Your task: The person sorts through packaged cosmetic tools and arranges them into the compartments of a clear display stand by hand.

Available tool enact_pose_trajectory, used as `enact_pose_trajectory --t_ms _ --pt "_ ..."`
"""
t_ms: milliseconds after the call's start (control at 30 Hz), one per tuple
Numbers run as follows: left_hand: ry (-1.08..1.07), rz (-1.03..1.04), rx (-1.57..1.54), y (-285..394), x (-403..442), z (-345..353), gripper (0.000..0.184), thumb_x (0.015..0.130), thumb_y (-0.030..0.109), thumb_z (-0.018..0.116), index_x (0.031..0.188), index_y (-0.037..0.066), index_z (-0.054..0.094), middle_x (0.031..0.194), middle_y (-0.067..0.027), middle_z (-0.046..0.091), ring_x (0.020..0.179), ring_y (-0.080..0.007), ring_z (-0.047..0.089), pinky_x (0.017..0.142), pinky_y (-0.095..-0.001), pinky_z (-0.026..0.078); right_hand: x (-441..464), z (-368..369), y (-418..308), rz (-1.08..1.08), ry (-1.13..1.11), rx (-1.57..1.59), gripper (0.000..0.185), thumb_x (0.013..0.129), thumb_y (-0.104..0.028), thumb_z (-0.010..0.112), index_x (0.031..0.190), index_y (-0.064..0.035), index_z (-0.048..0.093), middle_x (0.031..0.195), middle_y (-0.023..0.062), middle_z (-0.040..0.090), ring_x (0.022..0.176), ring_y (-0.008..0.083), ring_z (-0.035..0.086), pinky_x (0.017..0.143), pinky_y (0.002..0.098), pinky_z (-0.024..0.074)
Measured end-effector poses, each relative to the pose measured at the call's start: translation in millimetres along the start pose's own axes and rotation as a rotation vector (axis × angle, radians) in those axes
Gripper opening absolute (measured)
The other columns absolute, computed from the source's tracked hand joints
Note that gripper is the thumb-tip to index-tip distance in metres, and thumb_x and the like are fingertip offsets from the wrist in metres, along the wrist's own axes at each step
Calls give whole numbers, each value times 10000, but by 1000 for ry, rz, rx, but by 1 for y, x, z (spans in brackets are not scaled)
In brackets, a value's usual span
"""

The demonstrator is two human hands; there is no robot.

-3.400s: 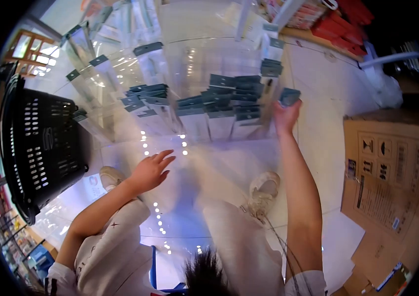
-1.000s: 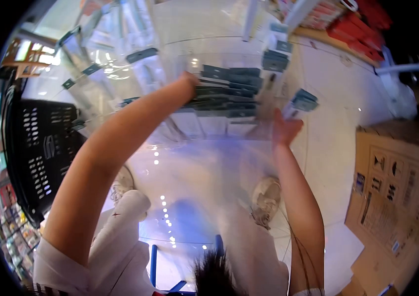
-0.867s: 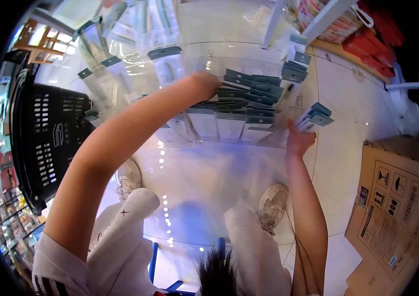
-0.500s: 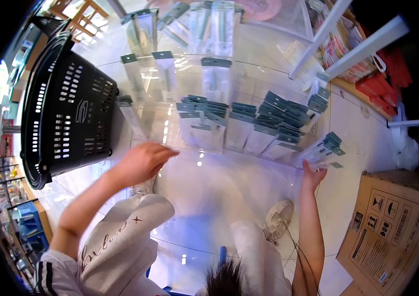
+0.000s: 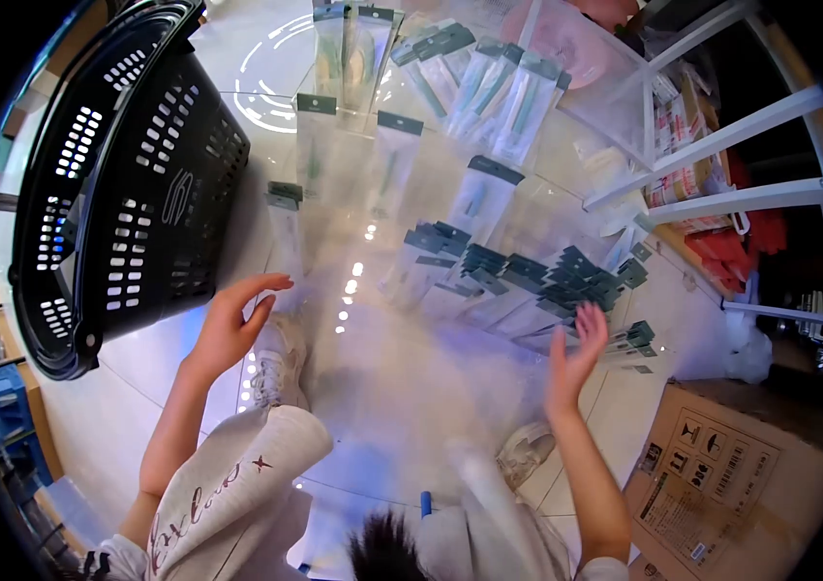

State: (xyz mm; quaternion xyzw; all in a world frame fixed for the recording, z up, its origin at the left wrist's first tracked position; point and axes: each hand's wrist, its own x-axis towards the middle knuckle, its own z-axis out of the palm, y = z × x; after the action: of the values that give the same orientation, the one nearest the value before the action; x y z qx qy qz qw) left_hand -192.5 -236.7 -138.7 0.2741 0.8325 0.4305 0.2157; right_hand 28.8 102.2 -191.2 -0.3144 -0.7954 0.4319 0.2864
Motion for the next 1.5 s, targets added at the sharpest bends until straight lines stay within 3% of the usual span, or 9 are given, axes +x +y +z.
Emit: enact_pose_trajectory --t_ms 200,267,333,500,733,1000,1200,1300,1500 --pt "56 101 -473 28 89 22 353 854 7 460 1207 9 459 1179 -104 542 1114 -195 497 935 -295 379 167 123 -45 -146 4 153 579 795 -140 609 1249 37 297 1226 195 384 1178 281 389 998 369 305" --pt "75 162 -608 45 150 36 415 860 41 456 1261 -18 369 1254 -139 472 1159 -213 459 952 -297 367 208 163 -36 89 113 11 667 735 -217 655 1214 89 305 1244 244 363 1187 306 380 982 378 320" --pt "189 -18 -551 68 210 49 494 871 198 500 1269 -52 346 1263 -145 455 1189 -214 419 983 -303 314 231 182 -29 565 -36 172 736 674 -264 675 1176 127 306 1233 277 349 1169 350 379 964 381 342" --pt "241 -545 -498 75 329 78 640 776 317 571 1233 -76 356 1241 -199 433 1183 -262 388 971 -335 299 222 208 -61 591 128 -226 772 627 -268 674 1178 123 301 1201 261 371 1129 366 406 932 393 382" --pt "476 -204 -319 69 342 110 754 721 360 630 1224 -79 281 1238 -253 356 1110 -386 435 905 -412 402 223 203 -59 490 39 -348 835 664 -277 694 1220 136 229 1176 264 369 1101 377 413 917 401 385" --pt "-126 120 -342 74 346 128 816 735 428 665 1236 -77 265 1086 -234 502 986 -248 548 818 -351 458 217 191 -68 336 2 -185 854 668 -264 718 1218 137 202 1178 297 351 1099 395 393 925 436 370" --pt "69 230 154 65 355 142 768 813 450 553 1196 -143 251 1152 -292 425 1031 -293 528 822 -352 449 211 200 -64 346 66 -239 870 688 -241 690 1230 153 136 1226 337 284 1142 434 340 957 450 335" --pt "-247 93 -63 75 345 117 718 863 440 467 1164 -177 258 1205 -324 380 1067 -335 509 836 -366 439 199 206 -68 255 161 -256 869 745 -176 634 1278 167 40 1267 333 229 1161 427 318 954 457 337" --pt "-222 81 258 79 339 115 526 928 387 336 1062 -117 405 963 -303 562 938 -402 557 809 -425 421 196 197 -60 116 272 -302 709 809 -63 498 1294 160 31 1346 293 146 1187 425 294 966 450 332"
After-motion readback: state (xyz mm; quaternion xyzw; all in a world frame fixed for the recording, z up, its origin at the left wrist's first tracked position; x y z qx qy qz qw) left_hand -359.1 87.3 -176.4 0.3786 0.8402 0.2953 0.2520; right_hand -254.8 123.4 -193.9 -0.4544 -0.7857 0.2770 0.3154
